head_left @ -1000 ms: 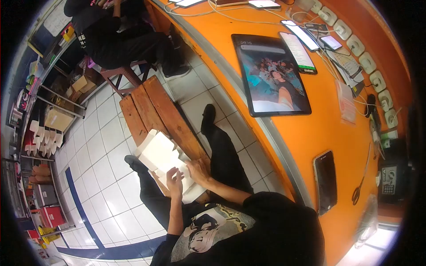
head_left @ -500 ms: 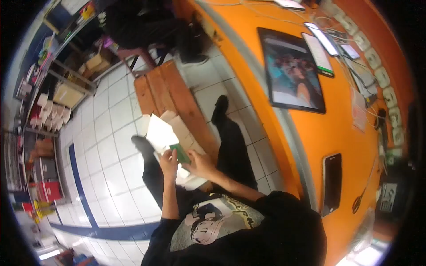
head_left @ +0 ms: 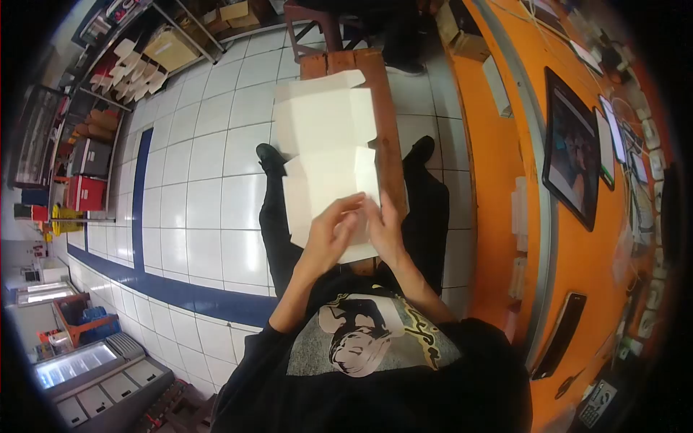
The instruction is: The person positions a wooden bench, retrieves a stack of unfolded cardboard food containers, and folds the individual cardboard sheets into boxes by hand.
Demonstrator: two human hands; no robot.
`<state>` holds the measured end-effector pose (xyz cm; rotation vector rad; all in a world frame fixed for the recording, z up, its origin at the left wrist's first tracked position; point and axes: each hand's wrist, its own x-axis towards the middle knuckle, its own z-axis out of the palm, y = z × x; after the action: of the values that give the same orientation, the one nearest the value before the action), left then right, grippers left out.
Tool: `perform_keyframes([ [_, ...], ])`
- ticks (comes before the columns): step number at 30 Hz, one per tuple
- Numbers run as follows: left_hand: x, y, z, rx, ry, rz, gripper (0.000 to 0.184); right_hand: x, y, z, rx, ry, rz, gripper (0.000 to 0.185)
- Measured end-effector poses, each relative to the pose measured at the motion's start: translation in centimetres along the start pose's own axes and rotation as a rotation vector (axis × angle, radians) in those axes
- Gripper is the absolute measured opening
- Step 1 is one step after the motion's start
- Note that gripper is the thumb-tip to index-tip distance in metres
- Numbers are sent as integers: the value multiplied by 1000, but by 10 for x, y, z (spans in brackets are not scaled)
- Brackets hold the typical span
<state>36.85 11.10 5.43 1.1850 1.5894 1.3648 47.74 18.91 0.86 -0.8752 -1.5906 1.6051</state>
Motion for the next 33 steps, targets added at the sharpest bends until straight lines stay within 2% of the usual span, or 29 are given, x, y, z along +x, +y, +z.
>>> perform_keyframes([
  [1,-7,4,1,89,7,58,29,-2,4,2,-3,-10,5,29],
  [2,-12,8,2,85,17,50,29,-4,2,5,35,71,69,29],
  [3,-17,13,4,277,62,100,29,-6,2,8,72,152,134,28],
  [4,-22,14,5,469,105,146,29,-6,4,12,72,181,62,25],
  [5,-25,3,4,466,114,137,29,-7,1,14,68,170,68,25],
  [7,-32,-26,3,514,193,209,25,-8,-17,17,602,144,391,25],
  [8,-33,-24,2,512,200,203,25,-6,-21,16,662,82,366,25],
  [9,-33,-19,1,459,221,97,24,-4,-6,8,657,79,371,25],
  [10,-34,-16,1,404,239,-10,22,-2,22,-3,460,-6,353,24],
  [11,-35,-20,1,398,244,-16,22,0,24,-5,262,-93,332,23],
  [13,-35,-36,1,407,262,28,13,-4,23,-10,218,-69,385,25],
  [15,-42,-54,1,395,253,6,14,-10,33,-15,33,-87,381,30],
  [17,-50,-66,-1,381,238,-20,16,-20,39,-13,70,-96,370,33],
  [19,-56,-73,-5,310,135,-206,19,-31,47,-12,110,-107,359,37],
  [20,-58,-72,-9,307,137,-214,19,-37,51,-11,103,-135,369,38],
  [22,-57,-69,-19,206,-24,-501,21,-44,59,-10,94,-165,384,39],
  [23,-60,-75,-21,202,-23,-508,21,-47,57,-7,-16,-191,324,36],
  [24,-64,-84,-23,43,-38,-555,22,-49,55,-4,-125,-217,263,34],
  [25,-68,-90,-23,-116,-52,-599,23,-52,53,0,-125,-220,271,34],
  [26,-70,-92,-23,-117,-52,-605,23,-53,51,5,-166,-188,255,31],
  [28,-72,-94,-23,-329,-23,-625,25,-53,47,11,-208,-157,242,28],
  [33,-73,-100,-21,-490,39,-626,22,-50,41,15,-258,-102,219,27],
])
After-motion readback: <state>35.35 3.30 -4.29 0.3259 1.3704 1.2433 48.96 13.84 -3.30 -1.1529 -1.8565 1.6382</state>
